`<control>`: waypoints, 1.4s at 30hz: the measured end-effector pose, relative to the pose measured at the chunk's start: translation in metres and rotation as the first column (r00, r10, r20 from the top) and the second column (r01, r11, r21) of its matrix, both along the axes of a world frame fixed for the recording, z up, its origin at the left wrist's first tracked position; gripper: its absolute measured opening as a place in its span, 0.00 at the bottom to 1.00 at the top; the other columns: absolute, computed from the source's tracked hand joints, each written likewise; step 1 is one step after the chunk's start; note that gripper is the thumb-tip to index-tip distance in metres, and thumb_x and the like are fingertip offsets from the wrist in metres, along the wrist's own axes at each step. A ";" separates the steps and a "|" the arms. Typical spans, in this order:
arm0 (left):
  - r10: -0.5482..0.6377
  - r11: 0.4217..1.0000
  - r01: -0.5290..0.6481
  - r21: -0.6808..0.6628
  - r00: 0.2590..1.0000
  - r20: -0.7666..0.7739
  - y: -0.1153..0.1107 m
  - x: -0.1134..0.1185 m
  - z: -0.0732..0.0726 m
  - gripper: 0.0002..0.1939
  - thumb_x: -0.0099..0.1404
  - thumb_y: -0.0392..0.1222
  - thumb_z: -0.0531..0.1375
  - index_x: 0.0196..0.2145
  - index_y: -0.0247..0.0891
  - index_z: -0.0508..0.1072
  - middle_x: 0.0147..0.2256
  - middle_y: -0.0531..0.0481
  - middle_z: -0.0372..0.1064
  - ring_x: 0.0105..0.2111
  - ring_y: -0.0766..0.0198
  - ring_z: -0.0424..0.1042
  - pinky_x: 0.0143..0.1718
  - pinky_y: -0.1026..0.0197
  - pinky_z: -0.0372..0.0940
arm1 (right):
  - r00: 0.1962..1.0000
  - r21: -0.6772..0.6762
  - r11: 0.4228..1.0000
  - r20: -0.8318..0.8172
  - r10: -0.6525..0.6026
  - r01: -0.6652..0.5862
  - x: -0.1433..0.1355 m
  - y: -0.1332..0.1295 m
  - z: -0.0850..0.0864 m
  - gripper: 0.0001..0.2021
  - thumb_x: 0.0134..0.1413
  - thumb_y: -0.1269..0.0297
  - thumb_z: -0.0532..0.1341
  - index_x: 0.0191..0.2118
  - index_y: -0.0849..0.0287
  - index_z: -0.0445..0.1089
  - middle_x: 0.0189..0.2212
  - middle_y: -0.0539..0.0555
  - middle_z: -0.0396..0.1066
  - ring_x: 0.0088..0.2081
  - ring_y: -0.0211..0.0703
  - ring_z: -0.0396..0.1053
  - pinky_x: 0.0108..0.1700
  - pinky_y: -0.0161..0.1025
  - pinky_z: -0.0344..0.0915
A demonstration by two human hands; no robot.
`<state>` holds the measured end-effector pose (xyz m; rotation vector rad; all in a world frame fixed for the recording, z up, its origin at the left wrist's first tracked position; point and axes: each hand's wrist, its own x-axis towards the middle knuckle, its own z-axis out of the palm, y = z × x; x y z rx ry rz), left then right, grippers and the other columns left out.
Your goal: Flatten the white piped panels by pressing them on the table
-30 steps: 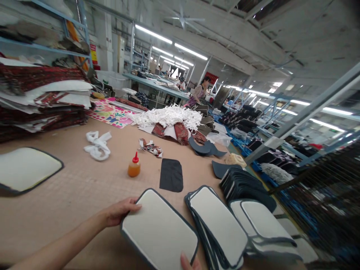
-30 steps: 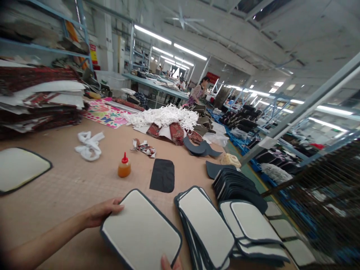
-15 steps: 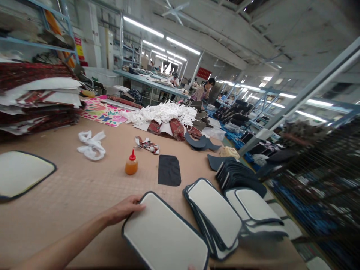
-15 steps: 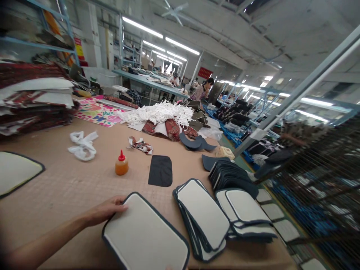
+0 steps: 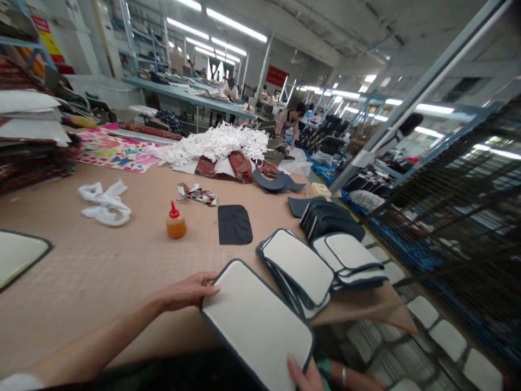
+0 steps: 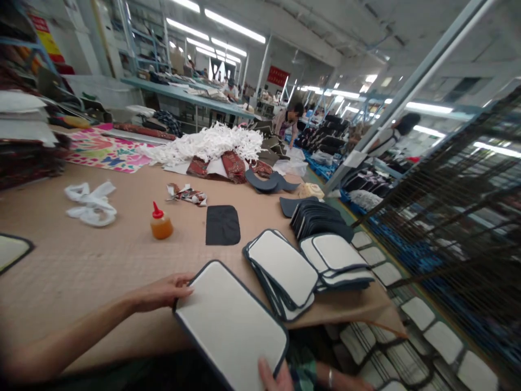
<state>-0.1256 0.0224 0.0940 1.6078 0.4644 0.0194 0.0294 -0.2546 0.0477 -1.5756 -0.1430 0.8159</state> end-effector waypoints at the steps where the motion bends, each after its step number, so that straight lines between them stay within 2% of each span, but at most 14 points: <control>1: -0.032 0.999 0.032 0.000 0.999 0.006 0.000 0.002 0.000 0.21 0.56 0.56 0.56 0.37 0.34 0.69 0.33 0.49 0.70 0.31 0.60 0.68 0.27 0.66 0.61 | 0.998 0.040 0.999 -0.067 -0.019 0.022 0.003 0.000 0.004 0.34 0.35 0.48 0.65 0.49 0.61 0.61 0.38 0.57 0.71 0.44 0.50 0.66 0.45 0.45 0.64; 7: 0.195 0.965 -0.192 0.178 0.981 0.002 -0.001 0.011 -0.021 0.19 0.56 0.51 0.56 0.40 0.35 0.67 0.34 0.50 0.67 0.36 0.56 0.64 0.35 0.64 0.59 | 0.998 0.144 0.989 -0.062 -0.010 0.019 0.012 0.027 0.022 0.31 0.40 0.57 0.65 0.51 0.62 0.57 0.44 0.57 0.68 0.45 0.45 0.66 0.50 0.43 0.61; 11: 0.221 0.954 -0.216 0.208 0.975 0.000 -0.002 0.000 -0.030 0.22 0.56 0.51 0.55 0.43 0.33 0.66 0.36 0.48 0.68 0.36 0.55 0.65 0.36 0.62 0.60 | 0.998 0.146 0.987 -0.027 -0.061 0.064 0.014 0.034 0.004 0.31 0.42 0.55 0.63 0.51 0.62 0.55 0.46 0.59 0.66 0.46 0.46 0.65 0.50 0.45 0.60; 14: 0.211 0.963 -0.204 0.176 0.977 -0.021 -0.003 -0.013 -0.037 0.22 0.58 0.52 0.53 0.43 0.32 0.66 0.34 0.48 0.69 0.34 0.55 0.66 0.34 0.61 0.61 | 0.987 0.021 0.987 0.015 -0.161 0.161 0.007 0.028 -0.017 0.34 0.42 0.52 0.59 0.52 0.66 0.52 0.46 0.66 0.65 0.46 0.53 0.65 0.48 0.52 0.60; 16: 0.245 0.960 -0.235 0.152 0.968 -0.052 -0.002 -0.023 -0.044 0.22 0.58 0.53 0.53 0.43 0.32 0.66 0.33 0.48 0.70 0.34 0.54 0.67 0.33 0.61 0.62 | 0.954 -0.082 0.967 0.200 -0.223 0.243 -0.008 0.028 -0.027 0.33 0.44 0.54 0.58 0.53 0.68 0.52 0.50 0.69 0.60 0.51 0.57 0.58 0.53 0.56 0.53; 18: 0.282 0.952 -0.270 0.145 0.956 -0.075 0.000 -0.031 -0.054 0.23 0.57 0.54 0.54 0.42 0.33 0.67 0.33 0.48 0.70 0.37 0.52 0.67 0.35 0.59 0.62 | 0.835 -0.171 0.952 0.536 -0.127 0.254 -0.032 0.034 -0.032 0.28 0.48 0.59 0.54 0.54 0.68 0.53 0.55 0.68 0.52 0.58 0.55 0.47 0.58 0.56 0.43; 20: 0.311 0.941 -0.295 0.164 0.947 -0.085 0.002 -0.037 -0.063 0.22 0.56 0.54 0.54 0.41 0.33 0.68 0.33 0.48 0.70 0.39 0.50 0.66 0.38 0.57 0.62 | 0.621 -0.304 0.943 0.767 0.159 0.135 -0.058 0.047 -0.031 0.26 0.52 0.65 0.50 0.57 0.67 0.50 0.58 0.64 0.46 0.60 0.52 0.39 0.59 0.56 0.42; 22: 0.335 0.932 -0.314 0.182 0.937 -0.102 0.003 -0.041 -0.071 0.21 0.54 0.54 0.55 0.38 0.34 0.68 0.33 0.48 0.70 0.40 0.49 0.66 0.40 0.56 0.61 | 0.459 -0.450 0.893 0.793 0.400 -0.001 -0.078 0.063 -0.027 0.31 0.51 0.70 0.51 0.60 0.65 0.41 0.61 0.61 0.39 0.61 0.53 0.33 0.58 0.57 0.45; 24: 0.351 0.926 -0.325 0.191 0.928 -0.123 0.005 -0.042 -0.073 0.21 0.52 0.55 0.56 0.35 0.34 0.68 0.31 0.48 0.70 0.39 0.49 0.66 0.38 0.56 0.62 | 0.366 -0.542 0.837 0.766 0.529 -0.076 -0.087 0.077 -0.026 0.35 0.47 0.74 0.52 0.61 0.64 0.36 0.62 0.58 0.34 0.62 0.53 0.30 0.58 0.58 0.45; 29: 0.352 0.936 -0.349 0.048 0.917 -0.189 0.004 -0.038 -0.060 0.20 0.47 0.55 0.60 0.29 0.34 0.68 0.26 0.51 0.68 0.29 0.55 0.66 0.28 0.61 0.60 | 0.238 -0.617 0.771 0.734 0.636 -0.156 -0.076 0.087 -0.034 0.39 0.41 0.80 0.50 0.61 0.63 0.36 0.62 0.55 0.33 0.62 0.52 0.29 0.60 0.58 0.41; 32: 0.377 0.909 -0.407 -0.093 0.896 -0.233 0.001 -0.038 -0.053 0.20 0.45 0.53 0.62 0.29 0.33 0.68 0.24 0.52 0.67 0.26 0.59 0.65 0.25 0.64 0.57 | 0.213 -0.647 0.736 0.704 0.677 -0.198 -0.069 0.084 -0.036 0.36 0.42 0.80 0.50 0.60 0.63 0.42 0.62 0.58 0.36 0.62 0.52 0.29 0.59 0.59 0.41; 36: 0.379 0.864 -0.450 -0.226 0.877 -0.295 -0.004 -0.042 -0.057 0.22 0.45 0.50 0.63 0.34 0.33 0.67 0.25 0.53 0.67 0.26 0.63 0.65 0.24 0.66 0.58 | 0.152 -0.676 0.679 0.668 0.729 -0.286 -0.059 0.080 -0.033 0.30 0.47 0.80 0.51 0.58 0.64 0.48 0.61 0.58 0.42 0.61 0.50 0.34 0.59 0.55 0.45; 39: 0.375 0.812 -0.485 -0.324 0.860 -0.346 -0.006 -0.044 -0.058 0.19 0.47 0.46 0.64 0.34 0.32 0.68 0.26 0.52 0.68 0.25 0.65 0.65 0.25 0.66 0.60 | 0.113 -0.671 0.671 0.675 0.729 -0.316 -0.050 0.078 -0.030 0.29 0.47 0.77 0.54 0.58 0.63 0.50 0.60 0.58 0.44 0.61 0.51 0.35 0.58 0.55 0.47; 42: 0.358 0.766 -0.492 -0.414 0.861 -0.361 -0.003 -0.041 -0.051 0.15 0.48 0.41 0.64 0.32 0.32 0.68 0.28 0.48 0.70 0.27 0.65 0.67 0.30 0.64 0.64 | 0.076 -0.638 0.711 0.726 0.683 -0.297 -0.041 0.079 -0.027 0.27 0.49 0.79 0.50 0.57 0.63 0.52 0.59 0.57 0.48 0.61 0.48 0.39 0.58 0.53 0.48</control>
